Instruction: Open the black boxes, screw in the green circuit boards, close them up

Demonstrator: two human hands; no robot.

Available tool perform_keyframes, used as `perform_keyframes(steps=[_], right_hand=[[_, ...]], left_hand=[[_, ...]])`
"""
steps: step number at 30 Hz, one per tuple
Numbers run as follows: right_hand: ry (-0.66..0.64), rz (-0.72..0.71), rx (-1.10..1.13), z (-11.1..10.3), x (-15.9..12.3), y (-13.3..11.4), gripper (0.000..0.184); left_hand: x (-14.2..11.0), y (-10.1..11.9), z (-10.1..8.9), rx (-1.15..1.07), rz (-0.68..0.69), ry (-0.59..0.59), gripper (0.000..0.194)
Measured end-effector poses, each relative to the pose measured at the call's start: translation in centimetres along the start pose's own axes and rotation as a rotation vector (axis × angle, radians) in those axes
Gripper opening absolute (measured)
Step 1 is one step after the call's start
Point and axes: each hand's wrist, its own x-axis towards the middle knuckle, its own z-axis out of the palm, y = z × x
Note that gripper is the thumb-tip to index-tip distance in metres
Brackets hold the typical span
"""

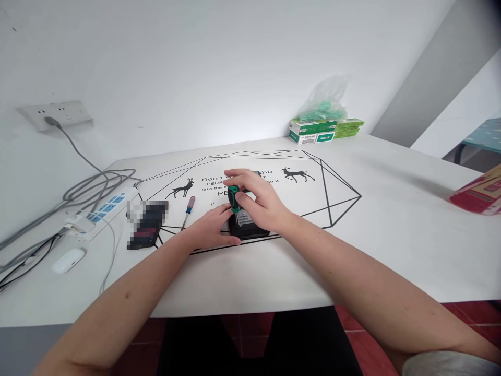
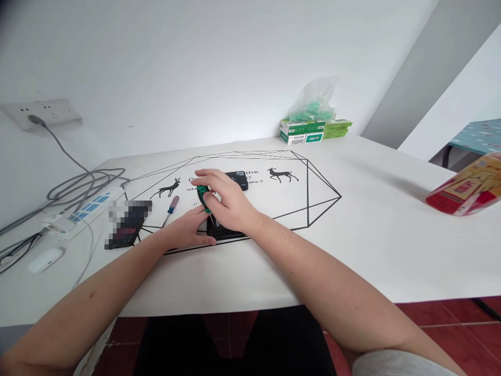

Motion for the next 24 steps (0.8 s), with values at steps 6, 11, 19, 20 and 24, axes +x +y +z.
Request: perform_keyframes(steps=[6,11,19,20,24], right_hand=[[0.066,-0.004,-0.005,-0.04,0.29,0.44,0.043],[0.041,0.011,0.050,0.07,0.46,0.01,0.024],[0.047,0.223,0.143,0.76,0.26,-0.21,0.035],[0.044,0.236,0.148,0.78,0.16,-0.22,0.035],[0.011,0.218,0.147,0.62,-0.13,-0.34,0.039]], left_hand=[[-0.20,-0.03,0.03,0.033,-0.029,-0.011,0.092],[-0.19,-0.06,0.02,0.025,-0.020,-0.003,0.088],[-0.11,-0.03,-0.02,0.026,-0.046,-0.032,0.085],[-0.09,-0.03,-0.01,0.022,-0.042,-0.028,0.087],[-0.05,-0.03,0.03,-0.008,-0.012,0.004,0.088]])
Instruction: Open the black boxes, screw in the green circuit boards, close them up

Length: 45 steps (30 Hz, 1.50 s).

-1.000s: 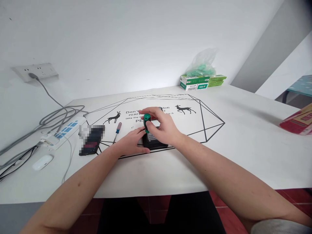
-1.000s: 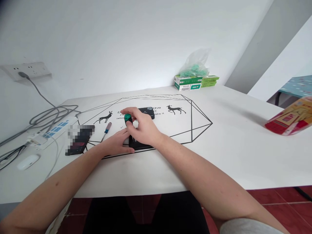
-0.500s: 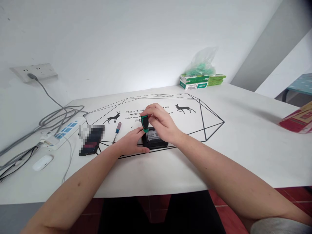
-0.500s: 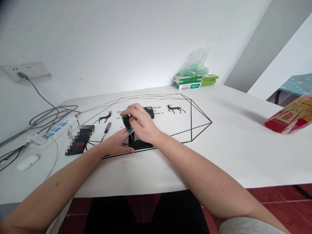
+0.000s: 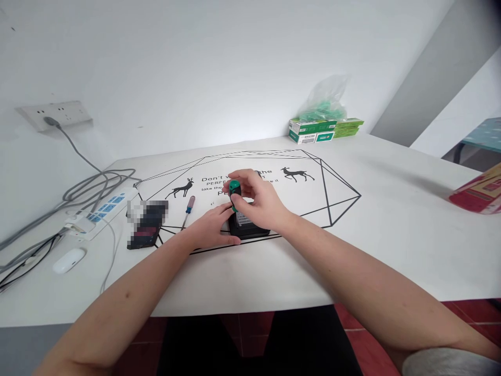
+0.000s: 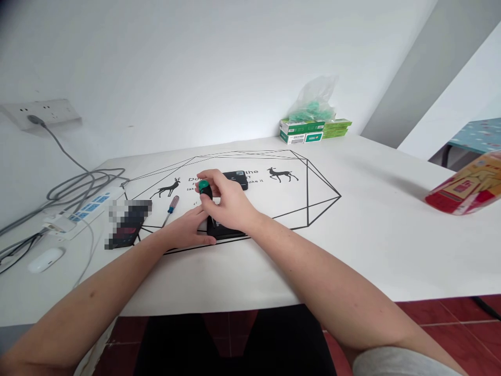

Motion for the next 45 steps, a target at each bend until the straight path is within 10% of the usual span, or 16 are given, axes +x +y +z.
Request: perform_keyframes(steps=[11,38,45], right_hand=[[-0.009,-0.262,-0.156,-0.4,0.5,0.7,0.038],[0.069,-0.024,-0.054,-0.1,0.3,-0.1,0.038],[0.175,-0.047,0.007,0.1,0.3,0.1,0.035]], left_hand=[[-0.1,0.0,0.1,0.030,-0.039,-0.011,0.090],[-0.3,-1.0,0.6,-0.011,0.004,0.031,0.098],[-0.3,-0.4,0.0,0.023,0.129,0.260,0.031]])
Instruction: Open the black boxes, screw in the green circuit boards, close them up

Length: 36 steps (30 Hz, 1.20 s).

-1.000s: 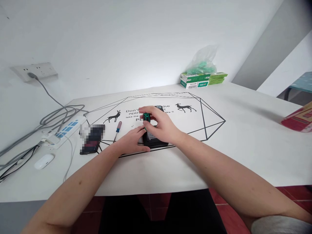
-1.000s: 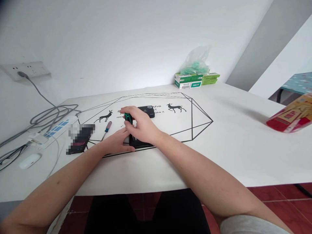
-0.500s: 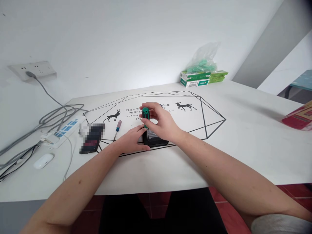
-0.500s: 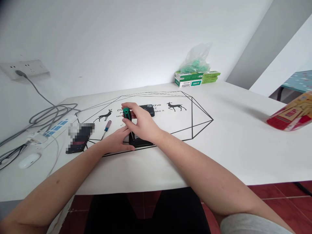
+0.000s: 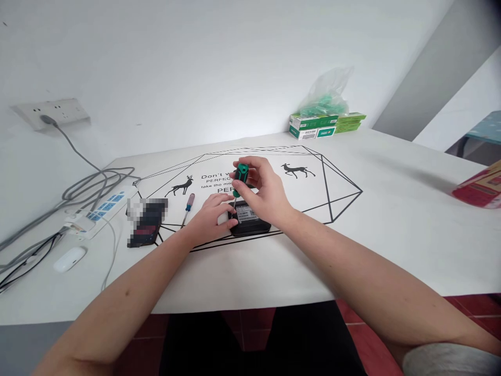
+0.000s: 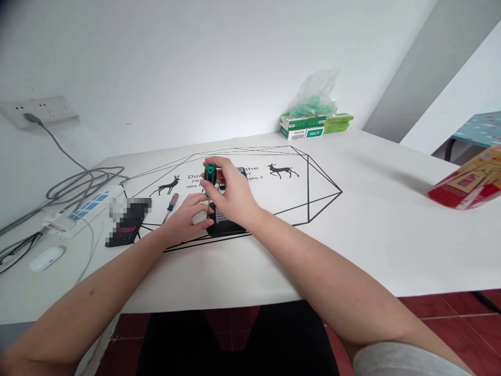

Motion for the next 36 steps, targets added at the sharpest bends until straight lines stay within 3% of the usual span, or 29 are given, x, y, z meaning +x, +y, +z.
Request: perform_keyframes(steps=[3,6,12,16,20,24,26,29,33,36], right_hand=[[0.008,0.026,-0.010,0.0,0.0,0.3,0.035],[0.041,0.026,-0.039,-0.1,0.1,0.5,0.034],[0.056,0.041,-0.120,-0.3,0.4,1.0,0.033],[0.050,0.050,-0.196,-0.5,0.5,1.3,0.034],[0.027,0.063,-0.414,-1.4,1.2,1.3,0.038],[-0.155,0.248,-0.742,-3.0,2.4,1.4,0.035],[-0.314,0.427,-0.910,-3.8,2.8,1.9,0.035],[-0.505,0.647,-1.085,-5.0,2.9,3.6,0.038],[-0.574,0.744,-1.124,-5.6,2.7,5.4,0.036],[-0.586,0.699,-1.134,-5.2,2.7,4.9,0.038]], left_hand=[[0.3,-0.4,0.0,0.033,0.025,0.072,0.027],[0.5,-1.4,0.1,0.106,-0.039,0.102,0.025],[0.6,-4.0,0.2,0.313,-0.345,0.178,0.027],[0.5,-4.7,-0.3,0.390,-0.497,0.242,0.040],[0.3,-4.7,-1.6,0.499,-0.690,0.202,0.038],[0.3,-5.0,-2.6,0.314,-0.902,0.184,0.025],[0.3,-5.1,-3.0,0.215,-0.935,0.228,0.016],[0.5,-5.1,-3.2,0.120,-0.928,0.303,0.020],[1.0,-4.4,-3.0,-0.094,-0.878,0.425,0.023],[1.3,-3.8,-2.5,-0.491,-0.778,0.566,0.031]])
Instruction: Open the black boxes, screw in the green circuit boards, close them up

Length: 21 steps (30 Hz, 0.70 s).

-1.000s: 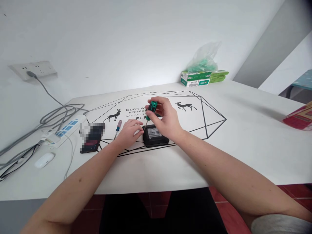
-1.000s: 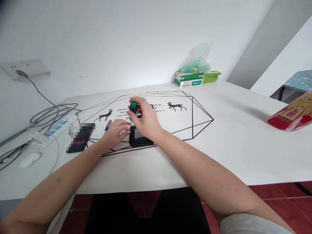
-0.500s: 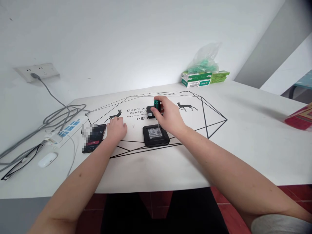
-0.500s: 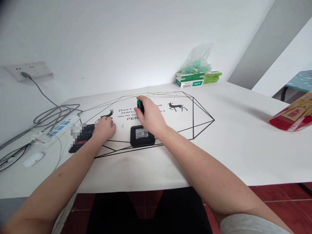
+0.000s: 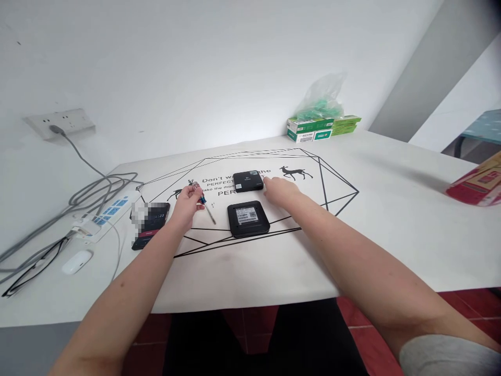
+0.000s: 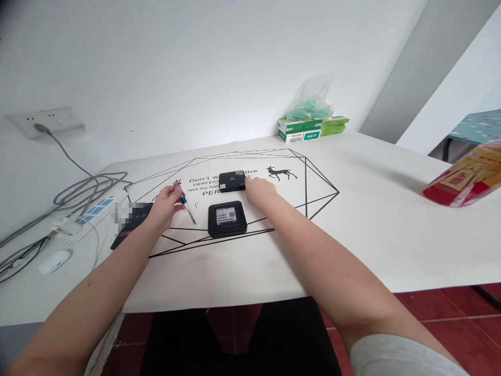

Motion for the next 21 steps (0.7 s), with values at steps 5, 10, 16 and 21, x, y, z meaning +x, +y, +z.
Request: perform_keyframes(steps=[5,10,16,21], right_hand=[[-0.108,-0.482,0.132,-1.0,-2.1,-1.3,0.061],[-0.339,-0.618,0.176,-0.4,-3.1,-1.9,0.108],[-0.294,-0.598,0.181,-0.2,-3.2,-2.5,0.101],[-0.355,-0.591,0.112,-0.4,-3.1,-2.7,0.108]], left_hand=[[-0.6,0.0,0.9,-0.481,0.008,-0.043,0.047],[-1.0,-0.1,1.6,-0.495,0.019,-0.024,0.045],[-1.1,-0.3,2.1,-0.491,0.039,0.023,0.052],[-1.1,-0.3,2.1,-0.450,0.096,0.035,0.061]])
